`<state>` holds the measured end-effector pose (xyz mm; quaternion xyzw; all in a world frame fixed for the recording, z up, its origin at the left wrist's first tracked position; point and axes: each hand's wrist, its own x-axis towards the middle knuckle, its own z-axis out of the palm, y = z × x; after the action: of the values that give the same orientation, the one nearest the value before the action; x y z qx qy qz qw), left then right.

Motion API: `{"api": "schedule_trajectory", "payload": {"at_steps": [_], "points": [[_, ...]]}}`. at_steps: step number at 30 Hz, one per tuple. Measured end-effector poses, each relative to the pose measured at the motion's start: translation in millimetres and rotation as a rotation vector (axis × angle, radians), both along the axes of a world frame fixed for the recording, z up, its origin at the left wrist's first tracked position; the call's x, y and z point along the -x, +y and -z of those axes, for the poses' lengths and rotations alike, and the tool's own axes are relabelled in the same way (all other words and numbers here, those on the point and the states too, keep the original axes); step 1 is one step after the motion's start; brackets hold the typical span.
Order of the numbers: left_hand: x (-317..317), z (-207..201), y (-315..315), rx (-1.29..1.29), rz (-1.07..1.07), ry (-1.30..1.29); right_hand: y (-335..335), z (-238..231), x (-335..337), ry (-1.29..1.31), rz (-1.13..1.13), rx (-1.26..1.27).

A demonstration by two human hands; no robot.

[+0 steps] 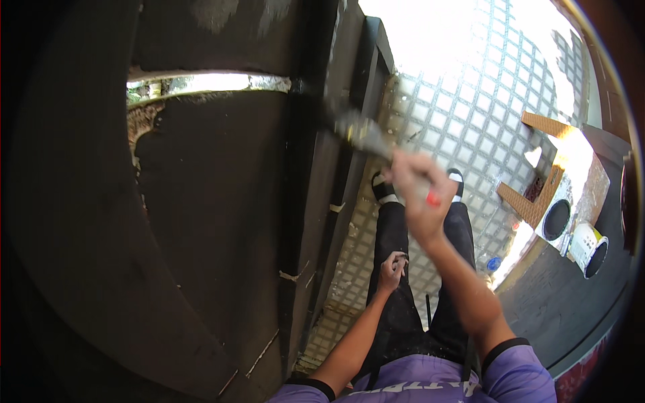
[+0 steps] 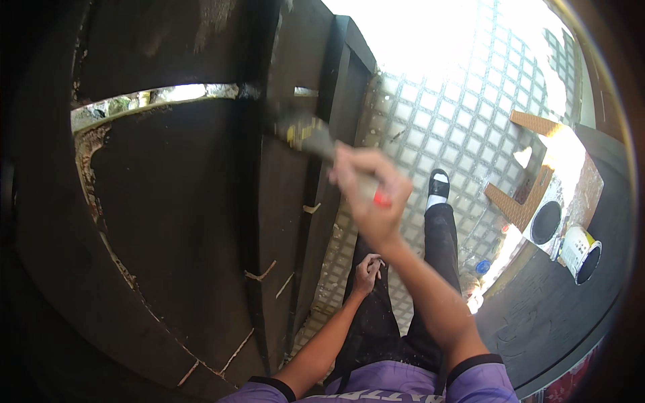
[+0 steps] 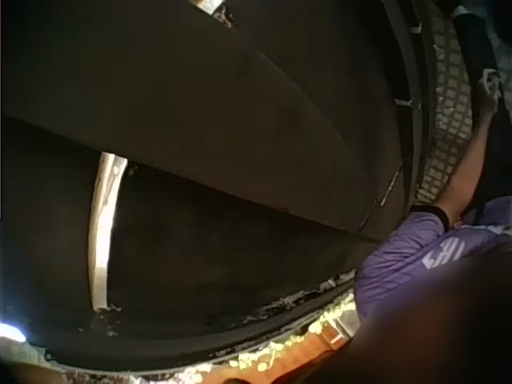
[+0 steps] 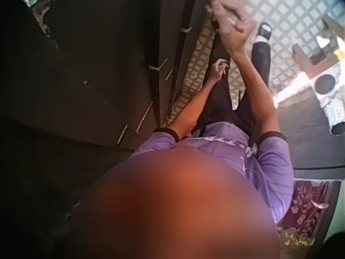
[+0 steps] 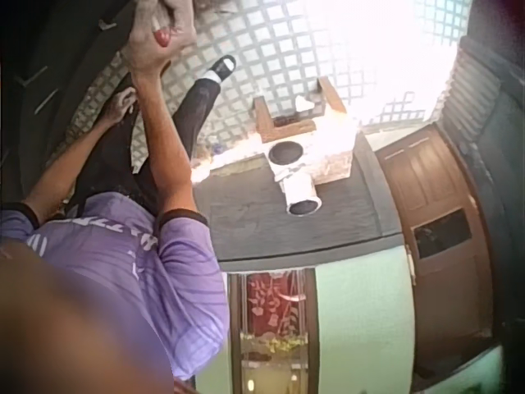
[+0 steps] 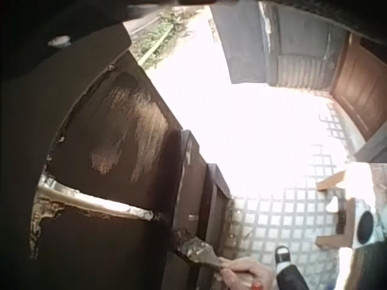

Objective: Painting a wooden gate with a dark colored paint using a brush.

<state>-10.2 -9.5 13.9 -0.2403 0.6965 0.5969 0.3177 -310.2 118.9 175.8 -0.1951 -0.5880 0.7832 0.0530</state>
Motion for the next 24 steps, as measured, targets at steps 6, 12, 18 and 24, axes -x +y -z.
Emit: {"api": "schedule_trajectory", "payload": {"at_steps": [6,12,18,24], "points": [[-14.9,12.0,-3.9,0.095,0.097,0.286,-19.3,-1.7,-129.2,-0.287,-0.275,0.222],[-4.3,16.6,-5.2,-0.099,-0.079,0.016,15.9,8.7,-19.5,0.165,-0.444,-0.34],[4.5,7.4,-9.0,-0.108,-0.06,0.014,107.2,-45.8,189.1,0.419,0.338,-0.088],[2.5,15.1,-30.0,-0.088,-0.071,0.049,4.5,-75.7,138.3,0.235,0.15,0.003]]}}
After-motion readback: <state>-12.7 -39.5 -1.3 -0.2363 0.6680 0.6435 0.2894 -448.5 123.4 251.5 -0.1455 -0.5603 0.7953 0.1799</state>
